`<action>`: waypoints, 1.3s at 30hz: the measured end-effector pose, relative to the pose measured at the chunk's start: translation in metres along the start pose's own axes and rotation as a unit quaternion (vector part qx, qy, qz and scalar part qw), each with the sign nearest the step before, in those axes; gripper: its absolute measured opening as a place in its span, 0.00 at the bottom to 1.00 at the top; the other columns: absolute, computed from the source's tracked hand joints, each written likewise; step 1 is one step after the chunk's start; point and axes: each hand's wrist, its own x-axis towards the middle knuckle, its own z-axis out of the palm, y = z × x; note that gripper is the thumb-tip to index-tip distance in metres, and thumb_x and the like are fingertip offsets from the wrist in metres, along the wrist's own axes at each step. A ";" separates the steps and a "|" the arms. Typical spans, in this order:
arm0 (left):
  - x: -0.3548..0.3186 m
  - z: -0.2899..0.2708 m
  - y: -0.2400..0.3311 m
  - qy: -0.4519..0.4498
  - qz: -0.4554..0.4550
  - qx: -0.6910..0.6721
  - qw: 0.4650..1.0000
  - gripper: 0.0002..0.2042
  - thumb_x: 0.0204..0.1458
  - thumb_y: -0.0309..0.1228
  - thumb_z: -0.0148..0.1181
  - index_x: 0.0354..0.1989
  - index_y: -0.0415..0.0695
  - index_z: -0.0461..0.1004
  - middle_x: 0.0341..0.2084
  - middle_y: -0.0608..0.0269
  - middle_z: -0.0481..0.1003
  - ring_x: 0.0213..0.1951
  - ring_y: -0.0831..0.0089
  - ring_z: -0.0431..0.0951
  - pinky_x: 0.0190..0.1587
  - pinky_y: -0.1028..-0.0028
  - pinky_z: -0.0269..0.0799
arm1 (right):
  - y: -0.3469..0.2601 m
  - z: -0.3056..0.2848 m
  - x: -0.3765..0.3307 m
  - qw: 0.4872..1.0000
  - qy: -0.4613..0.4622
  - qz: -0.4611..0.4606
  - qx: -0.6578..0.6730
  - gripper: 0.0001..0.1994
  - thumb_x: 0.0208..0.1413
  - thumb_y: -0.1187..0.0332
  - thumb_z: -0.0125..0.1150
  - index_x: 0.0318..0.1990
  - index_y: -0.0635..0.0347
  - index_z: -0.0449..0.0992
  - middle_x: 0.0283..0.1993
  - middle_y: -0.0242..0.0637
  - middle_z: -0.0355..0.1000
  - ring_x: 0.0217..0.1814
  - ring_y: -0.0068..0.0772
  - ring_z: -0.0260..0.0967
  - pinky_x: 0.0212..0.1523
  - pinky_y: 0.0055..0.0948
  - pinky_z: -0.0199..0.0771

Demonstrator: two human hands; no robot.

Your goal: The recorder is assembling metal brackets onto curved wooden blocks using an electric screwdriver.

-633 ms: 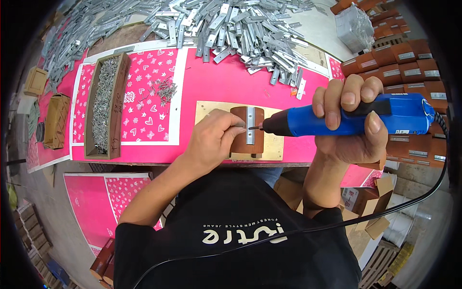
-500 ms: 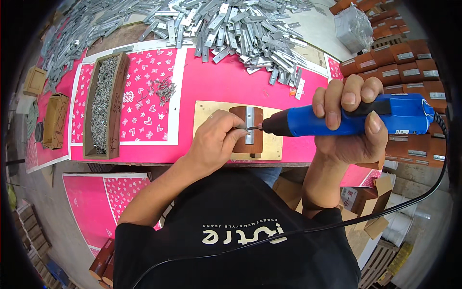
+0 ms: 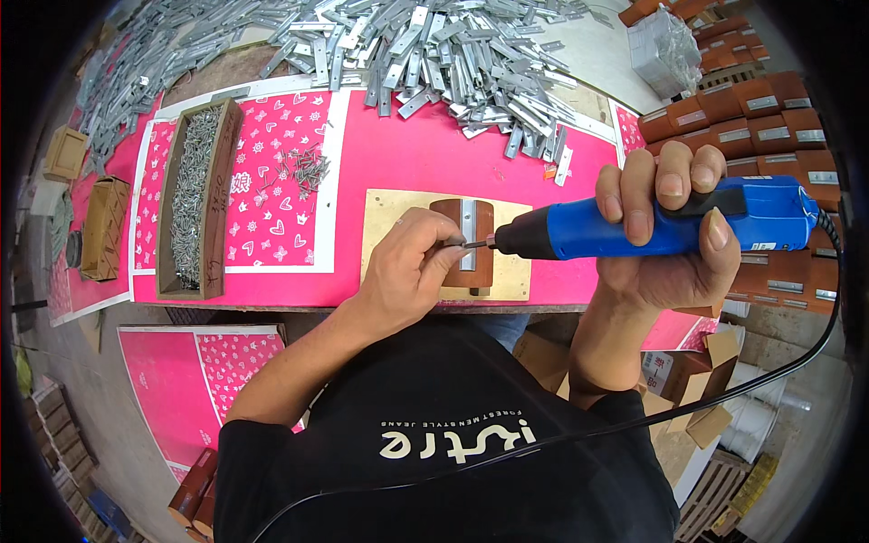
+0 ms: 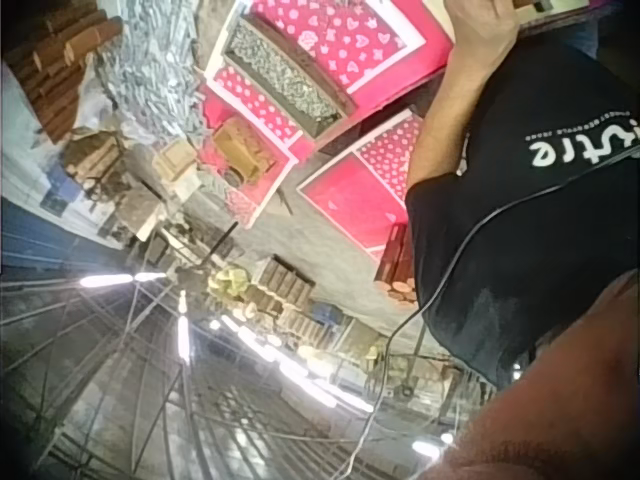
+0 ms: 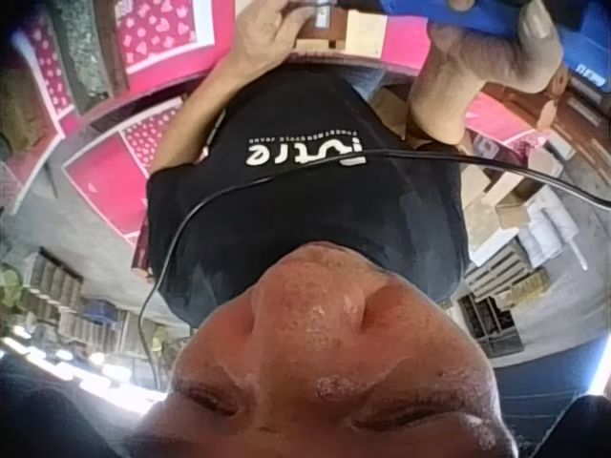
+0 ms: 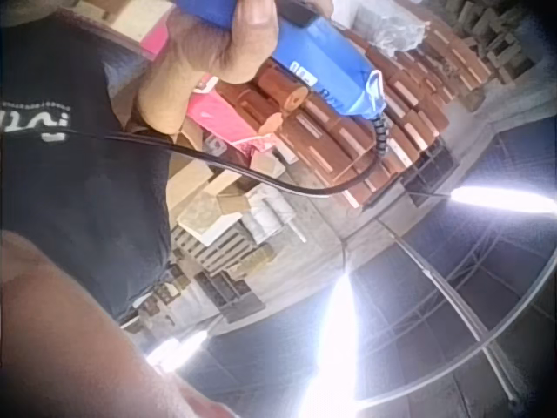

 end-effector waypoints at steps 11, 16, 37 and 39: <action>-0.005 0.001 -0.001 -0.002 -0.018 -0.031 0.999 0.05 0.51 0.17 0.56 0.36 0.37 0.71 0.33 0.57 0.72 0.32 0.73 0.73 0.33 0.77 0.68 | 0.003 0.006 0.000 1.000 0.013 0.010 -0.014 0.14 0.51 0.69 0.51 0.45 0.62 0.66 0.38 0.46 0.72 0.25 0.33 0.69 0.34 0.39 0.72; -0.002 0.002 -0.003 0.016 0.079 0.079 0.994 0.09 0.45 0.21 0.63 0.35 0.39 0.73 0.39 0.54 0.74 0.41 0.62 0.72 0.44 0.67 0.65 | 0.009 0.022 0.000 0.993 -0.009 0.047 -0.111 0.14 0.52 0.67 0.54 0.44 0.61 0.65 0.36 0.41 0.70 0.25 0.29 0.65 0.33 0.34 0.69; -0.013 0.018 -0.018 0.037 0.058 0.103 0.992 0.15 0.40 0.33 0.68 0.36 0.45 0.72 0.49 0.51 0.66 0.50 0.50 0.62 0.53 0.55 0.53 | 0.033 0.054 -0.001 0.945 -0.016 0.122 -0.305 0.16 0.45 0.72 0.65 0.38 0.62 0.63 0.29 0.45 0.70 0.24 0.28 0.67 0.24 0.23 0.70; -0.013 0.019 -0.017 0.046 0.058 0.101 0.992 0.15 0.40 0.33 0.68 0.36 0.45 0.72 0.49 0.51 0.65 0.50 0.50 0.62 0.53 0.55 0.53 | 0.035 0.053 -0.001 0.947 -0.028 0.120 -0.298 0.16 0.45 0.72 0.65 0.38 0.62 0.63 0.28 0.45 0.70 0.24 0.28 0.67 0.24 0.23 0.70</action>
